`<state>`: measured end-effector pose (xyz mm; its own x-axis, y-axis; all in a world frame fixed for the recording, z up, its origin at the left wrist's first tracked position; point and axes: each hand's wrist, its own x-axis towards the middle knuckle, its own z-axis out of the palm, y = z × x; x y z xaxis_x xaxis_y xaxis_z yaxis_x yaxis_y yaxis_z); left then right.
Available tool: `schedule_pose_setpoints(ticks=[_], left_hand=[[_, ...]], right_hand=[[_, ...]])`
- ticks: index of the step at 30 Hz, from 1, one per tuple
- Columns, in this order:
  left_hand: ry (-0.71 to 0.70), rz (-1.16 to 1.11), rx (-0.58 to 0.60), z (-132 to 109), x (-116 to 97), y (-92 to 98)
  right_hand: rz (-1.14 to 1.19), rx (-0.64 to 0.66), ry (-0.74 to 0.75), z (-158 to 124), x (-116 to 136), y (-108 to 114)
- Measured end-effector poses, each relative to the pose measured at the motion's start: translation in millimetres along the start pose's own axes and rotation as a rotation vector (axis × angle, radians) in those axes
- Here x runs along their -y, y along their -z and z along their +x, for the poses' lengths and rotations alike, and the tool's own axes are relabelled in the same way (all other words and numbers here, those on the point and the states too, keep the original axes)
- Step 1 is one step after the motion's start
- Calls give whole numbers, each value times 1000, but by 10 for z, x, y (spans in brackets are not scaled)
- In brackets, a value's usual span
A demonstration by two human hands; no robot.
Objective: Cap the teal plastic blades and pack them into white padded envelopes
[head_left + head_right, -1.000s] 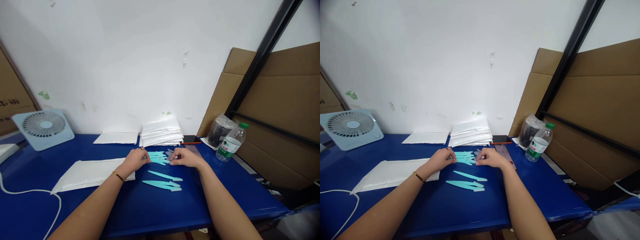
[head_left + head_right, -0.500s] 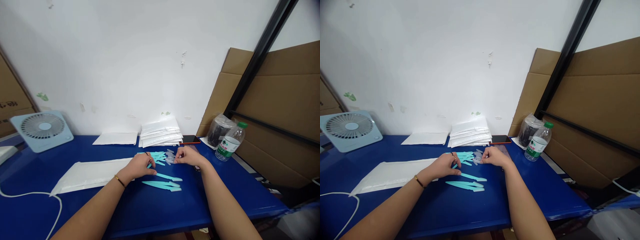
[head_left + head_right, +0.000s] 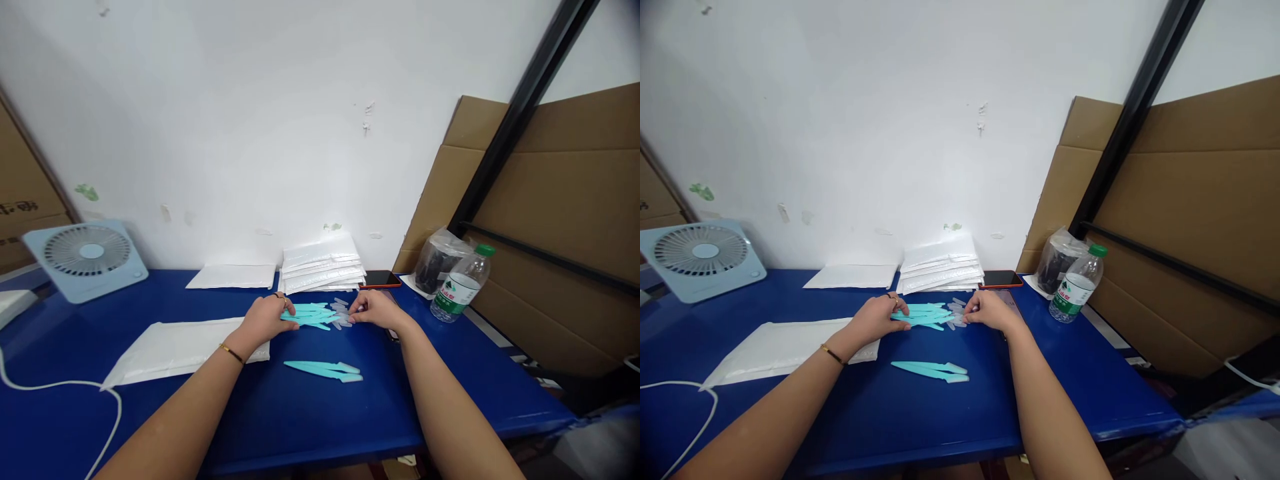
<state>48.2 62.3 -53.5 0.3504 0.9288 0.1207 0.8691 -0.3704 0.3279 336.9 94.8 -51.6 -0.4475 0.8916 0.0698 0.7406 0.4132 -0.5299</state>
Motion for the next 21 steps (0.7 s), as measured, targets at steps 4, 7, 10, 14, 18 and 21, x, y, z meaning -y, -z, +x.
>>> schedule_pose_setpoints(ticks=[4, 7, 10, 14, 18, 21], left_hand=[[-176, -142, 179, -107, -230, -19], [-206, -151, 288, -159, -345, -65], [-149, -108, 279, -148, -345, -101], [-91, -57, 173, -100, -284, -131], [-70, -58, 154, -96, -279, -166], [-68, -54, 157, -105, -298, -200]], right_hand=[[1, 11, 37, -11, 22, 0], [27, 71, 61, -45, 55, 3], [58, 173, 100, -76, 108, 1], [47, 282, 171, -77, 210, -55], [-2, 250, 172, -51, 267, -137], [-6, 159, 165, -43, 270, -164]])
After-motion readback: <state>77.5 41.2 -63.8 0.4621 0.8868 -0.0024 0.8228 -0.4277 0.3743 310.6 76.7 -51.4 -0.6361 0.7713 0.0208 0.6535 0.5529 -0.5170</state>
